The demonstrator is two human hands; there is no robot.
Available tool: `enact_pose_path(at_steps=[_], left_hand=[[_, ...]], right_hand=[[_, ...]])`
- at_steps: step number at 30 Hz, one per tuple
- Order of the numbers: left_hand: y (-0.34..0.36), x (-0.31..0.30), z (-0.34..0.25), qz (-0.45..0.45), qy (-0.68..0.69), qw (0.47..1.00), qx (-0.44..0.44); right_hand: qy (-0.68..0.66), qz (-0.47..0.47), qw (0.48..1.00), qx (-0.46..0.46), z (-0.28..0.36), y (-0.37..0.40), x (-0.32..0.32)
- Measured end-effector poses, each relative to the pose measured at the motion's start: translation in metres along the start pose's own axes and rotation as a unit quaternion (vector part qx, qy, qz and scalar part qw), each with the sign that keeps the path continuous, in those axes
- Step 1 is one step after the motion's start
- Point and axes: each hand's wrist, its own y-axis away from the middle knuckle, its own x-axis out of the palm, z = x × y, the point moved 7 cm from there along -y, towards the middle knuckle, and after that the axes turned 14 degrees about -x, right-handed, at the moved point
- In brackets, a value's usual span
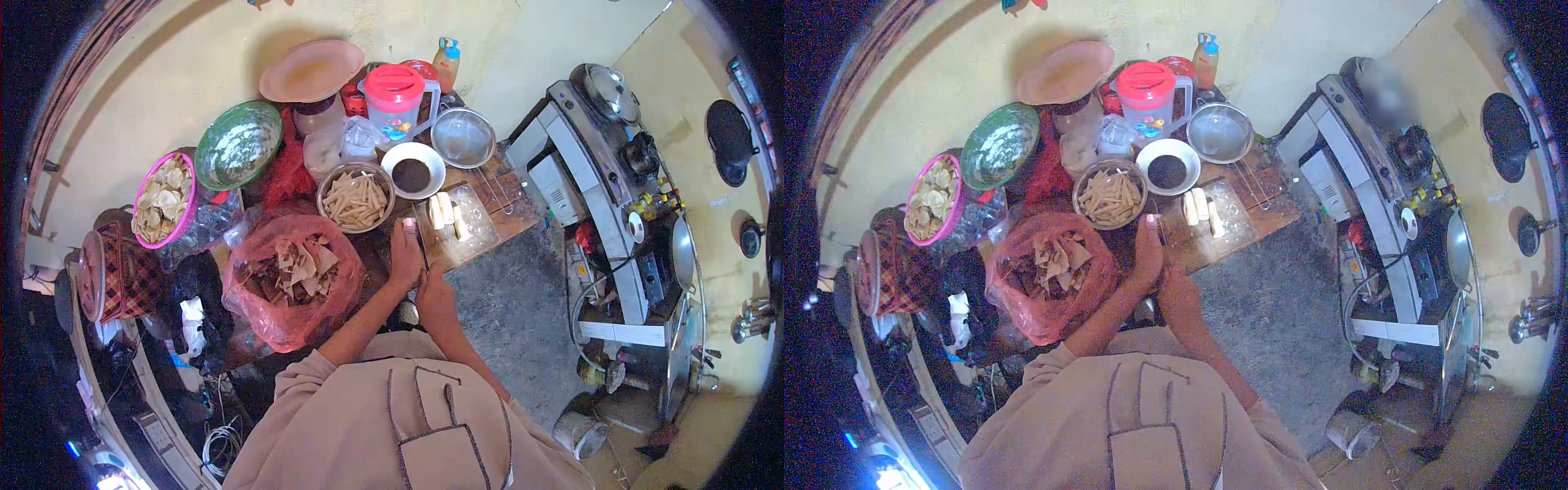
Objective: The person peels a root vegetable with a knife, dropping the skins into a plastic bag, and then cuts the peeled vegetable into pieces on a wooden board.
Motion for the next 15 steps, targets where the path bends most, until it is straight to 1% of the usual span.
enact_pose_path(at_steps=[1, 4, 7, 8, 10, 13, 15], left_hand=[[0.000, 0.001, 0.000, -0.020, -0.039, 0.999, 0.006], [0.007, -0.001, -0.015, -0.062, -0.077, 0.995, 0.032], [0.001, 0.000, -0.010, 0.013, 0.062, 0.998, 0.024], [0.000, 0.003, -0.006, 0.036, 0.110, 0.993, -0.007], [0.014, 0.003, -0.027, 0.078, 0.204, 0.973, -0.070], [0.027, 0.003, -0.043, 0.089, 0.234, 0.963, -0.103], [0.020, 0.003, -0.039, 0.087, 0.219, 0.969, -0.072]], right_hand=[[-0.002, -0.007, 1.000, 0.000, 0.003, 0.000, -0.002], [0.039, 0.017, 0.999, 0.030, -0.004, 0.002, 0.002], [-0.015, -0.003, 1.000, 0.026, -0.001, 0.000, 0.000], [-0.034, -0.011, 0.999, 0.012, 0.000, -0.001, -0.001], [-0.075, -0.025, 0.997, -0.018, 0.002, -0.003, -0.003], [-0.060, -0.009, 0.998, -0.003, 0.013, -0.003, -0.012], [-0.042, 0.017, 0.999, 0.011, 0.010, -0.004, -0.010]])
